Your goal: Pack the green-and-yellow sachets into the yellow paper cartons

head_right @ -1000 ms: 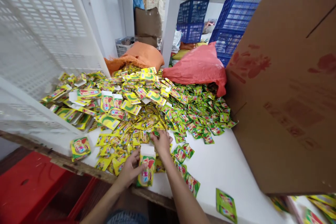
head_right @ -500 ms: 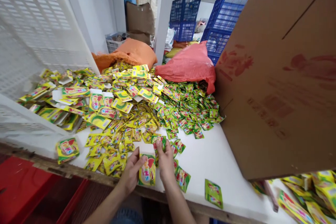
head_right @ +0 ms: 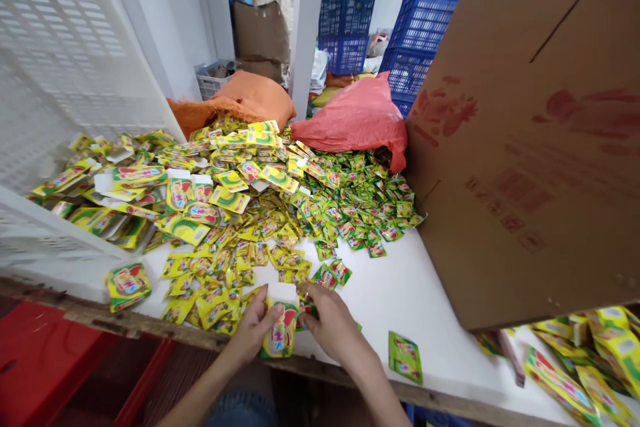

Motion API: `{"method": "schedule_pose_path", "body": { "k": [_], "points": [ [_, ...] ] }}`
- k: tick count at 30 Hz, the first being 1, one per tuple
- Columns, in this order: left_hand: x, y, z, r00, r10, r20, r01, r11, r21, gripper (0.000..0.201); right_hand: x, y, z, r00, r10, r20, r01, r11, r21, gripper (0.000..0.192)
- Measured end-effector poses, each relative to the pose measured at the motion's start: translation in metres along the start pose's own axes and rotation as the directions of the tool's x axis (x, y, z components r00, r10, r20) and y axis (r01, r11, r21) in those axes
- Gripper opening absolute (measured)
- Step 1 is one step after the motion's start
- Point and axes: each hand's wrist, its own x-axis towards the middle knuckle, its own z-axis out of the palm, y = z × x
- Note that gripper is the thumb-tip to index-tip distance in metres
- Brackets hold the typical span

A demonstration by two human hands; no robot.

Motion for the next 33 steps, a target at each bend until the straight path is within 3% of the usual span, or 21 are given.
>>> {"method": "schedule_pose_path", "body": {
  "k": [3, 6, 8, 11, 15, 18, 22, 26, 29, 33],
  "points": [
    [0.001, -0.009, -0.002, 1.0, -0.001, 0.023, 0.001, 1.0, 0.019, 0.053, -0.011, 0.008, -0.007, 1.0, 0.004, 0.024, -0.001, 0.994, -0.113, 0.027],
    [0.003, -0.012, -0.003, 0.999, -0.045, -0.029, 0.047, 0.997, 0.056, 0.06, -0.014, 0.013, -0.012, 0.992, 0.053, -0.112, -0.057, 0.998, -0.034, 0.021],
    [0.005, -0.009, 0.0, 0.993, -0.086, 0.076, 0.083, 0.995, 0.05, 0.061, -0.013, 0.013, -0.013, 0.979, 0.093, -0.183, -0.072, 0.99, 0.118, 0.027],
    [0.009, -0.001, 0.009, 0.952, -0.105, 0.288, 0.098, 0.994, 0.039, 0.054, -0.009, 0.008, -0.007, 0.963, 0.106, -0.246, -0.016, 0.94, 0.342, 0.036],
    [0.014, 0.005, 0.019, 0.928, -0.081, 0.365, 0.061, 0.996, 0.066, 0.048, -0.004, 0.004, 0.005, 0.917, 0.115, -0.382, 0.044, 0.922, 0.384, 0.038],
    [0.015, 0.002, 0.02, 0.928, -0.07, 0.366, 0.033, 0.994, 0.107, 0.05, -0.003, 0.007, 0.009, 0.904, 0.091, -0.418, 0.049, 0.949, 0.312, 0.035],
    [0.016, -0.002, 0.017, 0.933, -0.042, 0.358, -0.006, 0.991, 0.133, 0.051, -0.004, 0.013, 0.006, 0.95, -0.048, -0.308, 0.054, 0.998, 0.011, 0.028],
    [0.016, -0.005, 0.016, 0.938, -0.076, 0.338, 0.032, 0.991, 0.133, 0.048, -0.003, 0.008, 0.0, 0.96, -0.183, -0.213, 0.121, 0.954, -0.273, 0.018],
    [0.017, -0.007, 0.015, 0.946, -0.115, 0.304, 0.07, 0.985, 0.155, 0.041, 0.0, -0.004, -0.003, 0.979, -0.141, -0.148, 0.077, 0.926, -0.369, 0.013],
    [0.016, -0.009, 0.015, 0.948, -0.078, 0.308, 0.046, 0.993, 0.11, 0.038, 0.004, -0.015, -0.002, 0.983, -0.037, -0.178, -0.039, 0.914, -0.405, 0.009]
  ]
}}
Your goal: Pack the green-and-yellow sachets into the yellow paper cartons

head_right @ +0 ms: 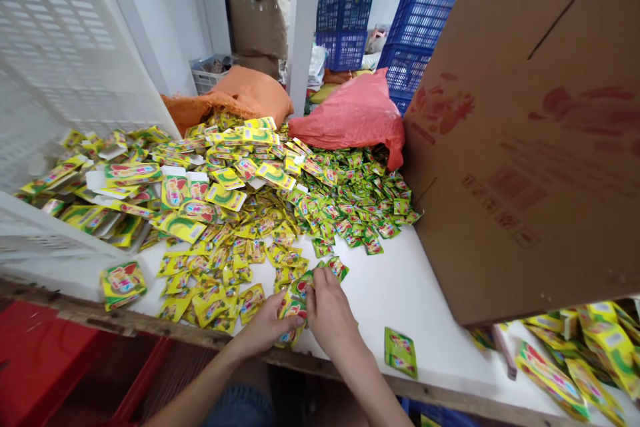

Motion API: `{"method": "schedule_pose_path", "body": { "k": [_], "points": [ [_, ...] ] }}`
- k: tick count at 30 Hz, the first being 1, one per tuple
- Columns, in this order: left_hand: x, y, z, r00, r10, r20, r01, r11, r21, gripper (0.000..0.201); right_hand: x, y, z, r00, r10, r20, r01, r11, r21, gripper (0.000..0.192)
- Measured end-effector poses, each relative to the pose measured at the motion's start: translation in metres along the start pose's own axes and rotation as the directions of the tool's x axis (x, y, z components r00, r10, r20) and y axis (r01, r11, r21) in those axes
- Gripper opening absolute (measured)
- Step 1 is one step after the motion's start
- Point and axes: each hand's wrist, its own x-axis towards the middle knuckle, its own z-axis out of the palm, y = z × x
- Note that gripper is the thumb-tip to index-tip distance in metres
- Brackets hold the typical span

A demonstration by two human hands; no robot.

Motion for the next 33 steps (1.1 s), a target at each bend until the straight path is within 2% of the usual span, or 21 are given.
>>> {"method": "schedule_pose_path", "body": {
  "k": [5, 7, 11, 15, 19, 21, 22, 24, 26, 28, 31, 33],
  "points": [
    [-0.001, -0.001, 0.0, 0.999, 0.026, 0.021, -0.026, 1.0, -0.004, 0.038, 0.0, -0.005, 0.003, 0.993, 0.113, -0.027, -0.114, 0.993, -0.034, 0.01],
    [-0.001, -0.001, -0.001, 0.999, 0.032, 0.002, -0.032, 0.998, 0.047, 0.038, -0.002, -0.008, 0.002, 0.998, 0.067, -0.004, -0.068, 0.997, -0.043, 0.012],
    [-0.001, 0.001, -0.003, 0.997, 0.08, -0.024, -0.076, 0.99, 0.122, 0.04, -0.003, -0.012, -0.004, 0.982, -0.147, 0.116, 0.144, 0.989, 0.037, 0.016],
    [-0.001, 0.002, -0.002, 0.997, 0.072, 0.039, -0.076, 0.99, 0.118, 0.043, 0.006, -0.003, -0.011, 0.958, -0.184, 0.219, 0.151, 0.976, 0.159, 0.009],
    [-0.001, 0.003, -0.001, 0.996, 0.064, 0.057, -0.071, 0.988, 0.135, 0.043, 0.015, -0.001, -0.01, 0.949, -0.156, 0.273, 0.131, 0.985, 0.111, 0.01],
    [-0.001, 0.004, -0.001, 0.996, 0.085, 0.016, -0.086, 0.981, 0.171, 0.04, 0.015, -0.004, -0.004, 0.954, -0.171, 0.245, 0.144, 0.982, 0.126, 0.006],
    [-0.001, 0.005, -0.002, 0.996, 0.091, -0.006, -0.089, 0.978, 0.186, 0.039, 0.013, -0.005, 0.0, 0.962, -0.176, 0.21, 0.144, 0.976, 0.163, 0.012],
    [-0.002, 0.005, -0.004, 0.995, 0.088, -0.038, -0.08, 0.979, 0.19, 0.038, 0.008, -0.005, 0.007, 0.987, -0.139, 0.085, 0.111, 0.957, 0.269, 0.025],
    [-0.003, 0.004, -0.006, 0.997, 0.07, -0.039, -0.063, 0.984, 0.169, 0.037, 0.0, -0.001, 0.012, 0.997, -0.064, -0.044, 0.075, 0.943, 0.325, 0.021],
    [-0.002, 0.002, -0.008, 0.998, 0.059, -0.033, -0.053, 0.984, 0.169, 0.037, -0.008, 0.005, 0.016, 0.994, -0.041, -0.105, 0.07, 0.953, 0.296, 0.013],
    [-0.002, 0.002, -0.008, 0.997, 0.079, -0.008, -0.076, 0.981, 0.177, 0.037, -0.019, 0.009, 0.021, 0.992, -0.075, -0.1, 0.094, 0.976, 0.195, 0.016],
    [-0.003, 0.003, -0.007, 0.996, 0.084, -0.002, -0.083, 0.986, 0.142, 0.04, -0.023, 0.008, 0.024, 0.991, -0.053, -0.126, 0.073, 0.985, 0.156, 0.017]
  ]
}}
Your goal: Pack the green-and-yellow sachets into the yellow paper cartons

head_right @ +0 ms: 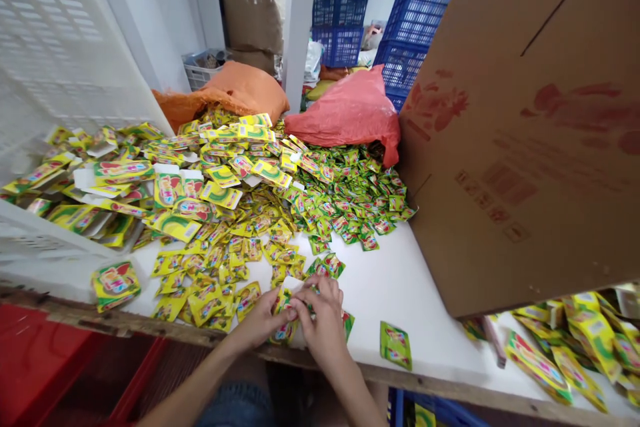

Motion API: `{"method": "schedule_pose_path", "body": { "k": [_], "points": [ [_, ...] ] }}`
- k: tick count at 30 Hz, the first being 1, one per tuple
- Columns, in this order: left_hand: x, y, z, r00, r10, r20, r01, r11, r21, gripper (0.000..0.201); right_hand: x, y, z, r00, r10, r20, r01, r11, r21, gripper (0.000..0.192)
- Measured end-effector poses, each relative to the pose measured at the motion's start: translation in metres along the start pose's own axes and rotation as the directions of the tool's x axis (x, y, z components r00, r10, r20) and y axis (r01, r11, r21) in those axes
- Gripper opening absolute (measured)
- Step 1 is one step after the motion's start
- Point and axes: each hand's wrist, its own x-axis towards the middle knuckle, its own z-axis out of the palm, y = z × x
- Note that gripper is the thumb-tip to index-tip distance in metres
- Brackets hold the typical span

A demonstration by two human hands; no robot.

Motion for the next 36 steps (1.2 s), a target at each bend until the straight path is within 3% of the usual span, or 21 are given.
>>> {"method": "schedule_pose_path", "body": {
  "k": [4, 7, 11, 15, 20, 25, 28, 33, 36],
  "points": [
    [-0.007, 0.003, 0.003, 0.996, -0.003, -0.092, -0.012, 0.988, -0.155, 0.048, -0.005, -0.001, 0.006, 0.998, 0.04, 0.052, -0.042, 0.998, 0.052, 0.019],
    [-0.012, 0.004, 0.003, 0.99, 0.012, -0.138, -0.042, 0.976, -0.216, 0.047, -0.011, 0.004, 0.013, 0.995, 0.072, 0.063, -0.085, 0.965, 0.248, 0.019],
    [-0.014, 0.006, 0.004, 0.985, 0.013, -0.17, -0.044, 0.982, -0.182, 0.045, -0.022, 0.013, 0.028, 0.975, 0.215, -0.052, -0.162, 0.853, 0.497, 0.023],
    [-0.016, 0.008, 0.005, 0.964, 0.02, -0.267, -0.033, 0.998, -0.045, 0.044, -0.027, 0.014, 0.039, 0.947, 0.304, -0.105, -0.184, 0.779, 0.599, 0.028],
    [-0.018, 0.008, -0.004, 0.98, 0.035, -0.196, -0.004, 0.988, 0.157, 0.015, -0.018, 0.011, 0.036, 0.983, 0.18, -0.039, -0.135, 0.845, 0.517, 0.02],
    [-0.014, 0.014, -0.018, 0.991, 0.043, -0.131, -0.017, 0.981, 0.192, 0.015, -0.003, 0.011, 0.022, 0.999, 0.019, 0.047, -0.039, 0.88, 0.473, 0.026],
    [-0.014, 0.017, -0.019, 0.983, 0.111, -0.147, -0.069, 0.961, 0.268, 0.015, 0.001, 0.011, 0.02, 0.996, -0.003, 0.093, -0.04, 0.889, 0.457, 0.027],
    [-0.017, 0.016, -0.012, 0.969, 0.103, -0.224, -0.088, 0.993, 0.076, 0.024, -0.004, 0.009, 0.025, 0.995, 0.1, -0.009, -0.085, 0.881, 0.466, 0.029],
    [-0.019, 0.021, -0.013, 0.979, 0.097, -0.179, -0.074, 0.989, 0.128, 0.019, -0.006, 0.006, 0.023, 0.999, 0.038, -0.008, -0.03, 0.889, 0.457, 0.026]
  ]
}}
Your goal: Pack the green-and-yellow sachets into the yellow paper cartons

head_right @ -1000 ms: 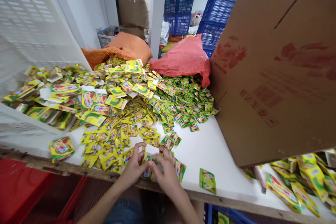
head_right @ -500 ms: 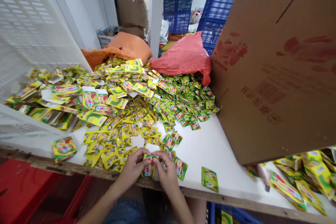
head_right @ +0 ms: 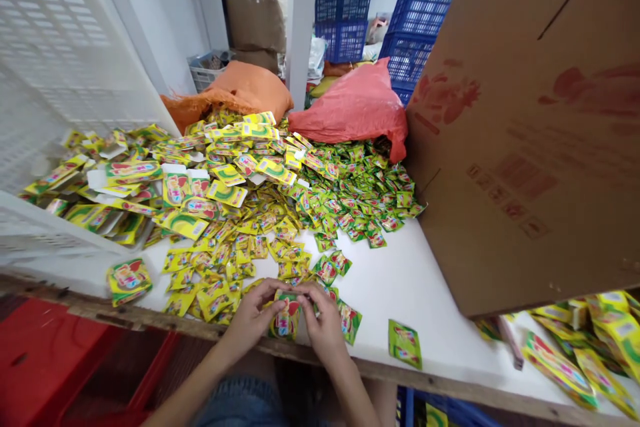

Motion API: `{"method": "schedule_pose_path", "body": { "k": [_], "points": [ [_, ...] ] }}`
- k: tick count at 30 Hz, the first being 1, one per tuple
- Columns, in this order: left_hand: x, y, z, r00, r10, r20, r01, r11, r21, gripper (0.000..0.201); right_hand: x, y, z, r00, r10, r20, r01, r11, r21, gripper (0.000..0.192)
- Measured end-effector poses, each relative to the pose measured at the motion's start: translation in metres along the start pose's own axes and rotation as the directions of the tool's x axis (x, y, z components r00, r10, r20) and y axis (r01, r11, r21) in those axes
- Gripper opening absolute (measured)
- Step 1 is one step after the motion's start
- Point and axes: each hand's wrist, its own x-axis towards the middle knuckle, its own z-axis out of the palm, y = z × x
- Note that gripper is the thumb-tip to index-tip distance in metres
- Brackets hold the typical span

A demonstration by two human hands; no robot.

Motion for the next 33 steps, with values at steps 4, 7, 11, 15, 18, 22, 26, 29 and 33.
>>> {"method": "schedule_pose_path", "body": {
  "k": [4, 7, 11, 15, 18, 22, 26, 29, 33],
  "points": [
    [-0.001, 0.008, -0.003, 1.0, 0.026, -0.006, -0.025, 0.995, 0.093, 0.014, -0.001, -0.007, -0.002, 0.997, -0.072, 0.031, 0.073, 0.997, -0.02, 0.021],
    [-0.001, 0.007, 0.001, 0.997, 0.02, -0.068, -0.015, 0.998, 0.067, 0.013, -0.003, -0.007, 0.002, 0.998, -0.046, -0.034, 0.045, 0.999, -0.03, 0.019],
    [0.0, 0.001, 0.007, 0.991, -0.008, -0.135, 0.012, 0.999, 0.034, 0.014, -0.003, -0.006, 0.007, 0.996, 0.026, -0.081, -0.027, 1.0, -0.01, 0.016],
    [0.005, 0.0, 0.009, 0.983, -0.036, -0.181, 0.047, 0.997, 0.057, 0.016, 0.001, -0.011, 0.008, 0.987, 0.129, -0.093, -0.126, 0.991, 0.038, 0.017],
    [0.005, 0.001, 0.005, 0.987, -0.036, -0.159, 0.046, 0.997, 0.06, 0.017, 0.002, -0.012, 0.006, 0.988, 0.141, -0.061, -0.138, 0.989, 0.056, 0.017],
    [0.003, 0.001, -0.003, 0.996, -0.04, -0.084, 0.044, 0.998, 0.048, 0.019, 0.0, -0.008, 0.004, 0.989, 0.14, -0.047, -0.137, 0.988, 0.069, 0.018],
    [0.003, 0.003, -0.006, 0.995, -0.051, -0.084, 0.057, 0.996, 0.069, 0.02, 0.008, -0.007, -0.003, 0.986, 0.164, 0.034, -0.166, 0.984, 0.069, 0.021],
    [0.003, 0.006, -0.004, 0.995, -0.041, -0.09, 0.051, 0.993, 0.104, 0.019, 0.015, -0.009, -0.011, 0.977, 0.173, 0.129, -0.18, 0.982, 0.048, 0.023],
    [0.003, 0.008, -0.003, 0.995, -0.035, -0.098, 0.048, 0.99, 0.134, 0.019, 0.019, -0.011, -0.014, 0.975, 0.159, 0.152, -0.165, 0.986, 0.03, 0.022]
  ]
}}
